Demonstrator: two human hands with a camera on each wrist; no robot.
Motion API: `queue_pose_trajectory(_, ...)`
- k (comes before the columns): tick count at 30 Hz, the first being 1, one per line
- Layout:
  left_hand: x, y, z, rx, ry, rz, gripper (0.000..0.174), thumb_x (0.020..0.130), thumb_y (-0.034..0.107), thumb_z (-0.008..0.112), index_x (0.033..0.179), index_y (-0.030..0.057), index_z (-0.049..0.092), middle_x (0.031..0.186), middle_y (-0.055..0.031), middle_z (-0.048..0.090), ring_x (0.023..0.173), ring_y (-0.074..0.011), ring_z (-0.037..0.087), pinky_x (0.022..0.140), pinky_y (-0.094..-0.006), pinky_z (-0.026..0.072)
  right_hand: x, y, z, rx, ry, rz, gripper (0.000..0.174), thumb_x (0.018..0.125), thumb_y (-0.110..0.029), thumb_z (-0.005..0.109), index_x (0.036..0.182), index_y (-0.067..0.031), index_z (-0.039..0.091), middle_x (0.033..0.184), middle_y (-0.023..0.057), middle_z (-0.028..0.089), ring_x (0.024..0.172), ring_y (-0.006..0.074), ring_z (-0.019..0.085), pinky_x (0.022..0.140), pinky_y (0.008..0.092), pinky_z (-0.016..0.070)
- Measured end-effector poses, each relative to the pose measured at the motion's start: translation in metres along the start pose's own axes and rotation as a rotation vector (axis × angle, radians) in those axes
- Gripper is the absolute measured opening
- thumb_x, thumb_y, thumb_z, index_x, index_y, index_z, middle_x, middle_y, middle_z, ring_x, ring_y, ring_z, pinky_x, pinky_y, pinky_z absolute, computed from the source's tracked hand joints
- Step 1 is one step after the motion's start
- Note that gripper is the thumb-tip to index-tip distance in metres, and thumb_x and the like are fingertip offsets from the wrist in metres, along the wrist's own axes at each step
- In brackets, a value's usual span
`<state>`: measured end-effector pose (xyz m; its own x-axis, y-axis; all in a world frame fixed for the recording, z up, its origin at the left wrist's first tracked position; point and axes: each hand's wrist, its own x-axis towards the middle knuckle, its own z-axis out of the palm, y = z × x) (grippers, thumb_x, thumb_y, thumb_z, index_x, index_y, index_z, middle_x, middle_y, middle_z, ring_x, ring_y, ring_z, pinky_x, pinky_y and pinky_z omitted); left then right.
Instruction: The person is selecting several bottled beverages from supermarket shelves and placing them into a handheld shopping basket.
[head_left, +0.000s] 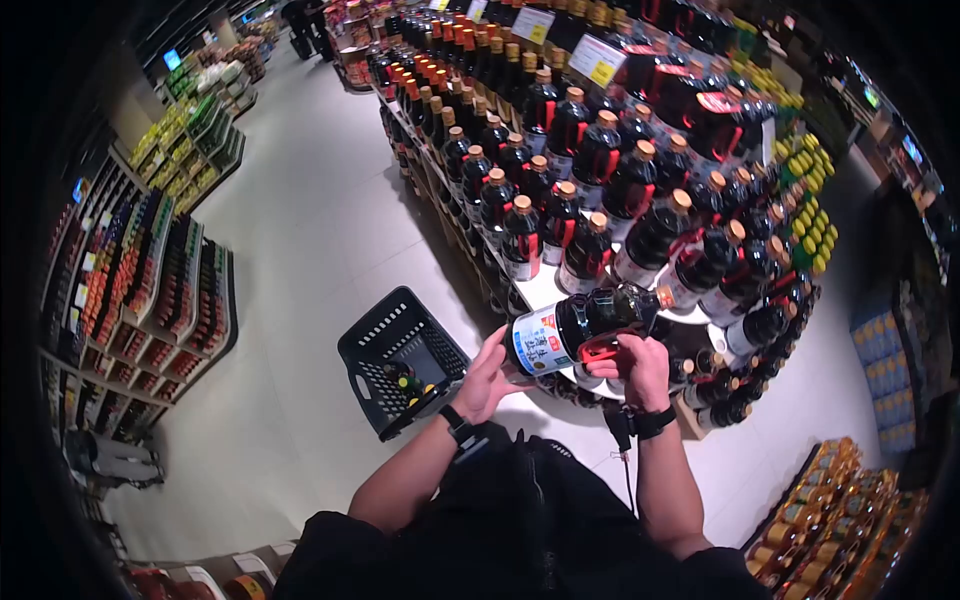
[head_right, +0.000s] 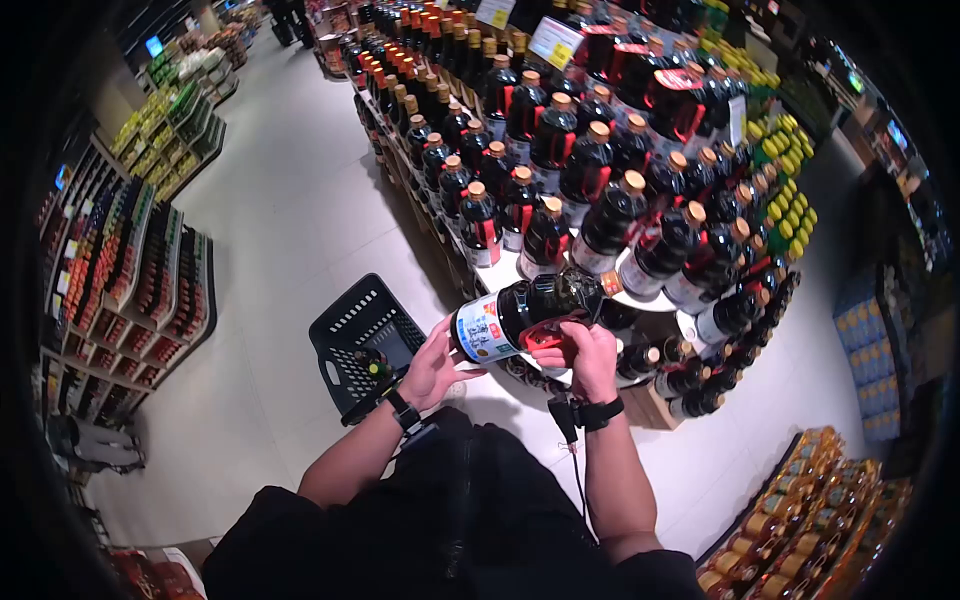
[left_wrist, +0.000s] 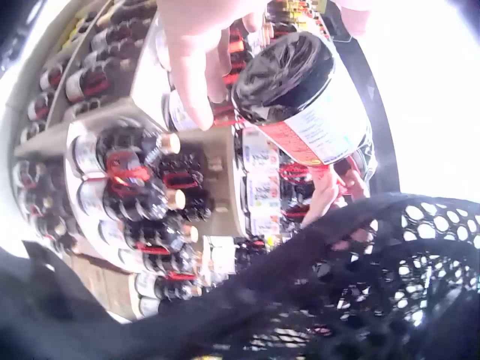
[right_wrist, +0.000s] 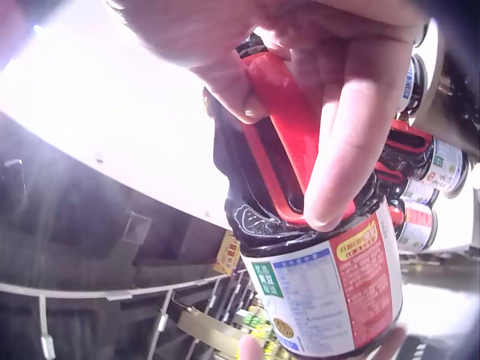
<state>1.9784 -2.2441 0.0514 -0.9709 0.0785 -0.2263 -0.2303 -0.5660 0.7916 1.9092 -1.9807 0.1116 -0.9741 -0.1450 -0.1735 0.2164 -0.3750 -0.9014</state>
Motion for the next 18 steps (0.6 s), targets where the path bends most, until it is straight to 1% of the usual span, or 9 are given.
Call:
queue_pose_trajectory(1, 0.003, 0.001, 0.025, -0.086, -0.067, -0.004, 0.065, 0.098, 0.042, 0.056, 0.151, 0.0141, 0.031, 0.142, -0.0128, 0.048, 0.123, -0.0332, 0.056, 0.097, -0.0545, 0.0508, -0.011, -0.008, -0.009, 0.026, -0.041, 0.017, 0.032, 0.093, -0.012, 0.049, 0.108, 0.0143, 0.059, 0.091, 0.0266, 0.069, 0.067, 0.0331, 0.072, 0.057, 0.0366, 0.0627)
queue_pose_trajectory(3, 0.016, -0.008, 0.049, -0.247, -0.310, 0.014, 0.064, 0.098, 0.035, 0.057, 0.151, 0.0122, 0.030, 0.145, -0.0118, 0.048, 0.130, -0.0332, 0.051, 0.105, -0.0531, 0.0451, -0.031, -0.028, -0.025, 0.076, -0.111, 0.117, 0.034, 0.094, -0.016, 0.049, 0.104, 0.0151, 0.059, 0.088, 0.0286, 0.069, 0.066, 0.0337, 0.072, 0.056, 0.0364, 0.0626)
queue_pose_trajectory(5, 0.008, -0.007, 0.059, -0.190, -0.316, -0.081, 0.063, 0.097, 0.039, 0.056, 0.148, 0.0107, 0.034, 0.141, -0.0146, 0.051, 0.125, -0.0349, 0.056, 0.093, -0.0542, 0.0539, -0.043, -0.030, -0.045, 0.146, -0.111, 0.119, 0.035, 0.095, -0.019, 0.050, 0.103, 0.0144, 0.059, 0.087, 0.0275, 0.069, 0.065, 0.0327, 0.072, 0.056, 0.0362, 0.0626)
queue_pose_trajectory(9, -0.026, -0.034, 0.105, 0.008, -0.364, -0.258, 0.063, 0.097, 0.045, 0.052, 0.147, 0.0085, 0.038, 0.135, -0.0159, 0.057, 0.117, -0.0351, 0.060, 0.081, -0.0499, 0.0573, -0.092, -0.020, -0.107, 0.276, 0.041, 0.219, 0.026, 0.095, -0.021, 0.052, 0.098, 0.0047, 0.058, 0.089, 0.0271, 0.071, 0.063, 0.0286, 0.072, 0.054, 0.0336, 0.0623)
queue_pose_trajectory(11, -0.028, -0.034, 0.115, 0.103, -0.270, -0.233, 0.064, 0.097, 0.047, 0.052, 0.144, 0.0070, 0.040, 0.131, -0.0153, 0.059, 0.112, -0.0331, 0.063, 0.074, -0.0463, 0.0594, -0.093, -0.019, -0.109, 0.300, 0.049, 0.252, 0.028, 0.095, -0.022, 0.053, 0.101, 0.0047, 0.059, 0.088, 0.0261, 0.072, 0.063, 0.0271, 0.072, 0.054, 0.0324, 0.0618)
queue_pose_trajectory(12, -0.028, -0.037, 0.128, 0.170, -0.257, -0.214, 0.067, 0.096, 0.052, 0.051, 0.142, 0.0050, 0.042, 0.123, -0.0170, 0.062, 0.100, -0.0314, 0.068, 0.065, -0.0419, 0.0602, -0.097, -0.020, -0.118, 0.328, 0.062, 0.242, 0.028, 0.095, -0.022, 0.053, 0.101, 0.0047, 0.059, 0.088, 0.0261, 0.072, 0.063, 0.0271, 0.072, 0.054, 0.0324, 0.0618)
queue_pose_trajectory(15, -0.025, -0.045, 0.153, 0.146, -0.355, -0.305, 0.069, 0.095, 0.056, 0.048, 0.139, 0.0035, 0.044, 0.115, -0.0200, 0.065, 0.091, -0.0310, 0.070, 0.062, -0.0398, 0.0604, -0.107, -0.029, -0.139, 0.294, 0.080, 0.242, 0.033, 0.096, -0.024, 0.054, 0.109, 0.0054, 0.060, 0.089, 0.0256, 0.072, 0.063, 0.0260, 0.073, 0.054, 0.0309, 0.0620)
queue_pose_trajectory(16, -0.027, -0.044, 0.162, 0.216, -0.315, -0.289, 0.070, 0.095, 0.060, 0.045, 0.136, 0.0026, 0.047, 0.109, -0.0212, 0.067, 0.084, -0.0311, 0.071, 0.059, -0.0378, 0.0594, -0.111, -0.030, -0.142, 0.296, 0.069, 0.229, 0.033, 0.097, -0.025, 0.055, 0.108, 0.0060, 0.060, 0.089, 0.0251, 0.072, 0.064, 0.0254, 0.073, 0.054, 0.0299, 0.0619)
queue_pose_trajectory(18, -0.028, -0.040, 0.176, 0.214, -0.319, -0.334, 0.070, 0.095, 0.060, 0.044, 0.134, 0.0025, 0.048, 0.108, -0.0206, 0.067, 0.083, -0.0308, 0.071, 0.058, -0.0371, 0.0589, -0.113, -0.033, -0.149, 0.312, 0.058, 0.209, 0.033, 0.097, -0.025, 0.056, 0.107, 0.0066, 0.061, 0.088, 0.0247, 0.072, 0.064, 0.0249, 0.073, 0.053, 0.0290, 0.0618)
